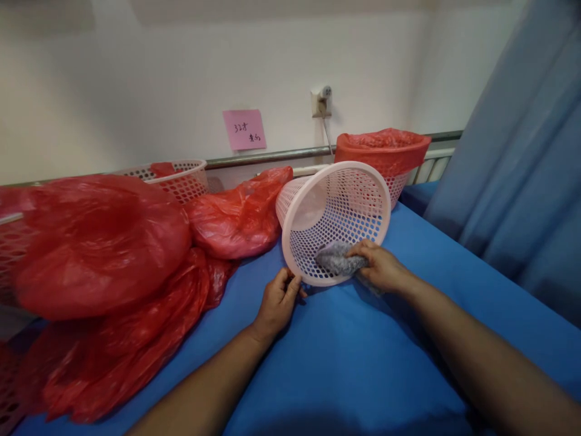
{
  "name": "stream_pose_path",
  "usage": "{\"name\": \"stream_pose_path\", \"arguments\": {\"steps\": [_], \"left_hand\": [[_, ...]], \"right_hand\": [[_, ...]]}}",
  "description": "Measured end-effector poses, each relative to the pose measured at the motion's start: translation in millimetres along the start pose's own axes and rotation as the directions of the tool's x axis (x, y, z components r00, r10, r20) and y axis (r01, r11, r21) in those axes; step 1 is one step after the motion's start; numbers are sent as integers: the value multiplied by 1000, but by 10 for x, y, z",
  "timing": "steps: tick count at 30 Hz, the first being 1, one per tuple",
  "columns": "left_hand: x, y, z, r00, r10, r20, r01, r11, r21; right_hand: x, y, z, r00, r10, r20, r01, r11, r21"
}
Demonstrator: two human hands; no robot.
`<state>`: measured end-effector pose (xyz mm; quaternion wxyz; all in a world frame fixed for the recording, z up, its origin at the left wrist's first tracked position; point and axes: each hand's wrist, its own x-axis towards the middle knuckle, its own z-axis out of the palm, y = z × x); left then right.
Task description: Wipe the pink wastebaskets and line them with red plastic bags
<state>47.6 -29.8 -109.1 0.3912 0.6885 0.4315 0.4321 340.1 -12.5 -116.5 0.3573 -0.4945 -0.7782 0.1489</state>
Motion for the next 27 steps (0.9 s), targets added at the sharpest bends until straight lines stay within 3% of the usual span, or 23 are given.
{"name": "stream_pose_path", "arguments": {"steps": [2,4,6,7,9,13,16,19,23,25,27], "left_hand": [[7,-6,-11,1000,1,-14,-1,1000,3],[15,-10,-18,1000,4,-20,-3,1000,7],[20,-7,-19,1000,8,-20,-8,1000,10],[20,-3,-17,1000,10,-19,-10,1000,11],[13,10,-8,1000,16,-17,-16,1000,12],[-23,41,9,1000,27,7,-28,999,18],[-54,52,5,999,40,35,-42,998,39],[-68,48,-1,998,48,41,-51,997,55],[-45,36,10,998,41,44,-45,995,84],[-17,27,14,998,42,45,-46,994,96],[16,13,11,999,43,28,-46,994,103]], "right_hand": [[23,28,-172,970,41,-241,-65,994,-91],[37,68,-339,878,62,-475,-160,973,-169],[36,99,-447,794,81,-603,-261,941,-216],[29,107,-472,785,100,-612,-303,923,-237],[10,110,-467,830,187,-525,-376,883,-280],[-30,90,-341,912,377,-160,-409,855,-318],[-42,35,-245,945,280,172,-262,958,-121],[-41,-84,-159,886,95,453,-209,956,208],[-61,-326,21,814,-22,581,-325,811,486],[-82,-461,143,836,-48,546,-322,764,559],[-102,-573,252,903,-71,423,-205,795,570]]}}
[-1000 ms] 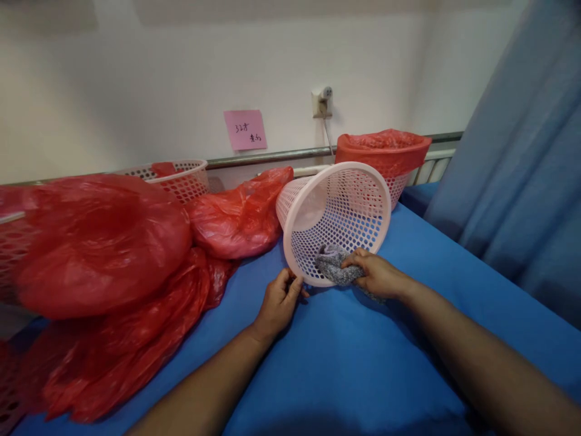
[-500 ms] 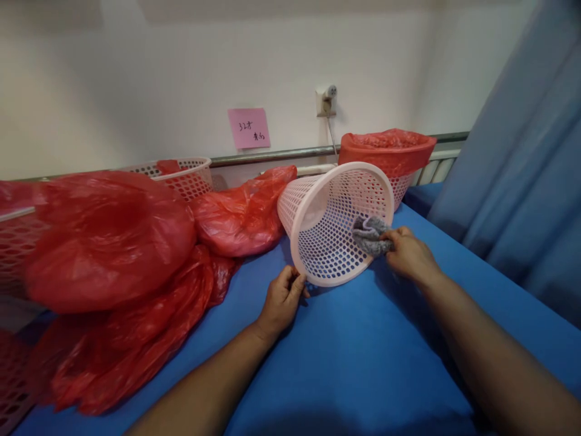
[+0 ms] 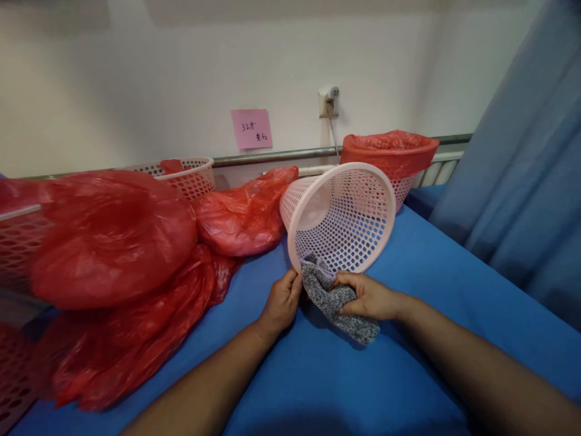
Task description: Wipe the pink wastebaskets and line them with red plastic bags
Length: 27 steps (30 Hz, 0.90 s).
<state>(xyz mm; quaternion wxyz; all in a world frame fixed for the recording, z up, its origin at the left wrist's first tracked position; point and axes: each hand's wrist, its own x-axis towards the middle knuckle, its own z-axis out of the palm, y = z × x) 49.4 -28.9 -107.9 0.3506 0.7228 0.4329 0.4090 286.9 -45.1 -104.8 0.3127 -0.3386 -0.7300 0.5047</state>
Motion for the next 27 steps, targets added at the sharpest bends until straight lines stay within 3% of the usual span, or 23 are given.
{"name": "stream_pose_path", "arguments": {"steps": [2,4,7,10,13,15,17,20,23,25,27], "left_hand": [[27,-21,-6,1000,-4,-24,5,1000,6],[41,-40,-8,999,-17,-27,17,1000,5],[38,-50,-2,999,-45,-6,45,999,-3],[26,-32,8,998,-62,6,62,998,-9],[17,-9,15,998,-67,13,67,998,-14],[14,-3,19,998,-67,12,67,998,-14],[11,-8,23,998,-64,10,64,998,-12],[5,-30,27,998,-58,9,58,998,-11],[-4,-53,26,999,-53,11,53,999,-12],[-10,-59,22,998,-50,23,50,999,-11],[-14,-54,15,998,-43,38,44,999,-4]], "right_hand": [[23,-7,77,991,-109,-82,96,984,-152],[24,13,43,984,-144,-109,103,943,-316],[-15,91,-194,972,-37,-231,-100,827,-553],[-76,179,-484,887,34,-460,-354,688,-633],[-113,216,-616,821,20,-571,-452,634,-628],[-109,203,-576,849,14,-528,-408,651,-639],[-83,165,-459,922,0,-388,-265,730,-630],[-25,86,-242,983,-73,-171,-10,898,-440],[12,24,-106,995,-34,-98,29,998,-58],[2,5,-91,995,77,-65,-61,972,226],[-41,-6,-128,985,170,-42,-133,883,450]]}}
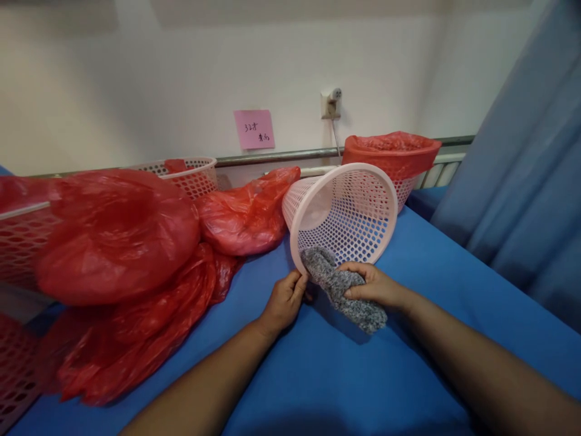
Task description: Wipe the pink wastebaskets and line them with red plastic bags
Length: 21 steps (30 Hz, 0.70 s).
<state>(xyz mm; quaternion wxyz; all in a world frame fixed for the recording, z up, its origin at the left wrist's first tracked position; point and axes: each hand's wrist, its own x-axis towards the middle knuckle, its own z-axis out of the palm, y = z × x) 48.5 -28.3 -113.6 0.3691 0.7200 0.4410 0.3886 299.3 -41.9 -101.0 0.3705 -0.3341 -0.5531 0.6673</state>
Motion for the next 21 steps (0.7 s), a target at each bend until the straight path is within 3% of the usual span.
{"name": "stream_pose_path", "arguments": {"steps": [4,7,10,13,17,21], "left_hand": [[-6,25,-10,1000,27,8,-27,1000,3],[-24,34,2,1000,24,10,-23,1000,-2],[-50,33,18,1000,2,-5,-2,1000,2],[-83,49,-2,999,-13,-36,14,1000,2],[-187,110,-135,995,-23,-100,26,999,23],[-447,166,-377,984,-28,-177,41,997,66]], "right_hand": [[-125,-67,-109,993,50,106,-73,971,230],[-165,-72,-114,953,92,290,-127,986,104],[-134,1,-21,914,138,383,-111,989,-93],[-103,76,98,935,87,344,-30,985,-168],[-146,85,283,967,-106,231,179,929,-323],[-229,81,641,935,-314,166,355,802,-480]]}}
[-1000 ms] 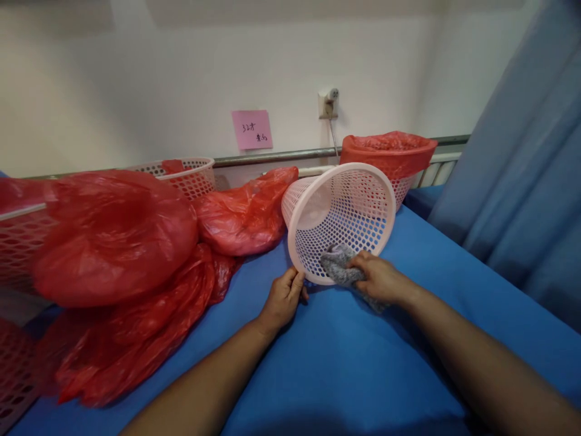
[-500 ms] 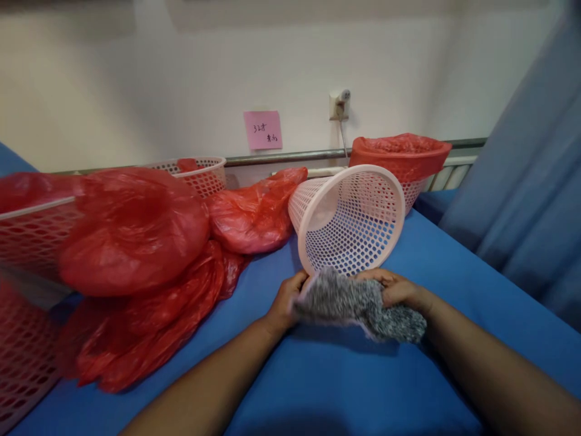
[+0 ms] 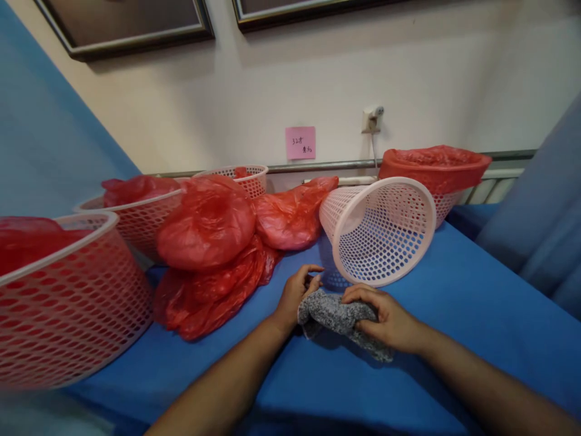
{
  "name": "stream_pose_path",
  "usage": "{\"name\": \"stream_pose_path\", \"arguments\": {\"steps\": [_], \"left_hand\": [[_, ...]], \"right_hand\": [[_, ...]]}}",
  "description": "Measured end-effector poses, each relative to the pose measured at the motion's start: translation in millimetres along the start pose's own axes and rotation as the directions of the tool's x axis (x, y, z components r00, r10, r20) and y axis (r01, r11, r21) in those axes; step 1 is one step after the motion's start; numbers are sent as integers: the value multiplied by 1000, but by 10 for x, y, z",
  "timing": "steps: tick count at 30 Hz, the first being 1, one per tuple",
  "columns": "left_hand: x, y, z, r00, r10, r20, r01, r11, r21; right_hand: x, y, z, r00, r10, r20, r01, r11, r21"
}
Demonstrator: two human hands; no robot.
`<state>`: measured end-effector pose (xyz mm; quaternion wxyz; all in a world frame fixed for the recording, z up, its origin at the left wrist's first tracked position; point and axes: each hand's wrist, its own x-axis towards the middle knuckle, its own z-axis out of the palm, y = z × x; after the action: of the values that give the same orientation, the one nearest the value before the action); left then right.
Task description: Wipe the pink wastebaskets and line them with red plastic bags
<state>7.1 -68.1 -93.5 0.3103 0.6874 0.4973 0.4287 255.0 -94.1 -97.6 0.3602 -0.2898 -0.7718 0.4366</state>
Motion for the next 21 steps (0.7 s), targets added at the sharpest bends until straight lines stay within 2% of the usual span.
{"name": "stream_pose_path", "arguments": {"steps": [4,7,10,13,15,18,21], "left_hand": [[-320,-55,-383,996,24,-88,-18,997,73],[-533,-155,-709,984,91,-154,-56,975,216],[-669,-258,-1044,952,137,-273,-32,934,357],[-723,-335,-1356,902,165,-398,44,884,465],[-722,-378,-1526,872,178,-456,103,844,527],[-701,-441,-1682,867,174,-468,155,797,584],[-712,-485,-1679,890,178,-420,130,783,609]], "right_hand": [[120,-212,367,981,-192,37,196,961,-195],[362,-292,531,959,-283,-14,260,899,-351],[655,-271,608,961,-249,-117,147,825,-546],[837,-190,710,981,-49,-187,-92,732,-675],[855,-141,822,979,38,-198,-171,678,-715],[784,-101,1004,985,22,-172,-143,668,-730],[713,-77,1107,986,-43,-164,-89,696,-712]]}}
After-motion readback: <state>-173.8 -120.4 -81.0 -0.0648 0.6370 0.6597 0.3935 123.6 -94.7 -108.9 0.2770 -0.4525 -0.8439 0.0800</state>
